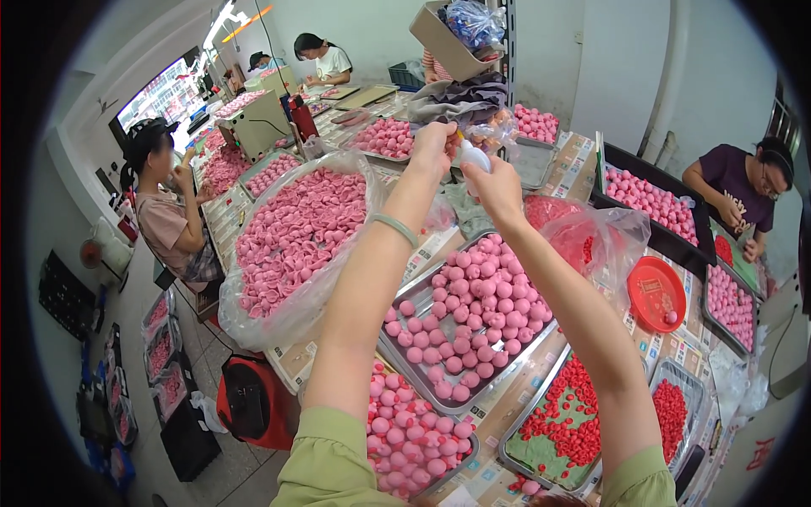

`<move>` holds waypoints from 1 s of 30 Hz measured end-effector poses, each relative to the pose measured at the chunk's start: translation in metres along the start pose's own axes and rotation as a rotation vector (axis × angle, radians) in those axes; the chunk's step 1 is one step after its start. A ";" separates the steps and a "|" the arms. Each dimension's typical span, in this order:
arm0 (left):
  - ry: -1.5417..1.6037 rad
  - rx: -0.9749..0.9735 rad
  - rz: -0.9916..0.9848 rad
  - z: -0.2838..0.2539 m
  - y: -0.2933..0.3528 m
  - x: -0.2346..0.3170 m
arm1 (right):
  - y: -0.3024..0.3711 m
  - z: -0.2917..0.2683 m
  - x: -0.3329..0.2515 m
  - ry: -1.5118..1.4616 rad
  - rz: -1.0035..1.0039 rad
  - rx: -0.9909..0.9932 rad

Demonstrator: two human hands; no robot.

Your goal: Assembling and gluing small pink toy components at a factory workbench.

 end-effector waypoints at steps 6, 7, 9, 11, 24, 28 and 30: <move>0.119 0.028 -0.085 -0.002 -0.012 -0.007 | 0.013 -0.015 -0.010 -0.044 0.205 -0.097; 0.088 0.043 0.018 -0.014 -0.020 0.005 | 0.022 -0.010 -0.012 -0.188 0.247 -0.208; 0.042 0.050 -0.047 -0.017 -0.017 0.016 | 0.033 -0.016 -0.004 -0.317 0.296 -0.300; 0.036 0.027 -0.076 -0.018 -0.015 0.019 | 0.045 -0.018 -0.003 -0.508 0.324 -0.439; -0.043 0.037 -0.104 -0.035 0.007 0.005 | 0.077 -0.050 -0.023 -0.892 0.358 -0.593; -0.062 0.081 0.040 -0.035 0.043 0.008 | 0.112 -0.077 -0.041 -0.956 0.360 -0.626; -0.045 0.030 0.059 -0.020 0.084 0.010 | 0.135 -0.095 -0.045 -0.997 0.376 -0.636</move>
Point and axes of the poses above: each hand's wrist, its own y-axis away from the middle knuckle, its own z-axis out of the palm, x = y × z, the point moved 3 cm from there along -y, towards the middle knuckle, and after that the axes turned 7 degrees about z, right-handed, at the moved point
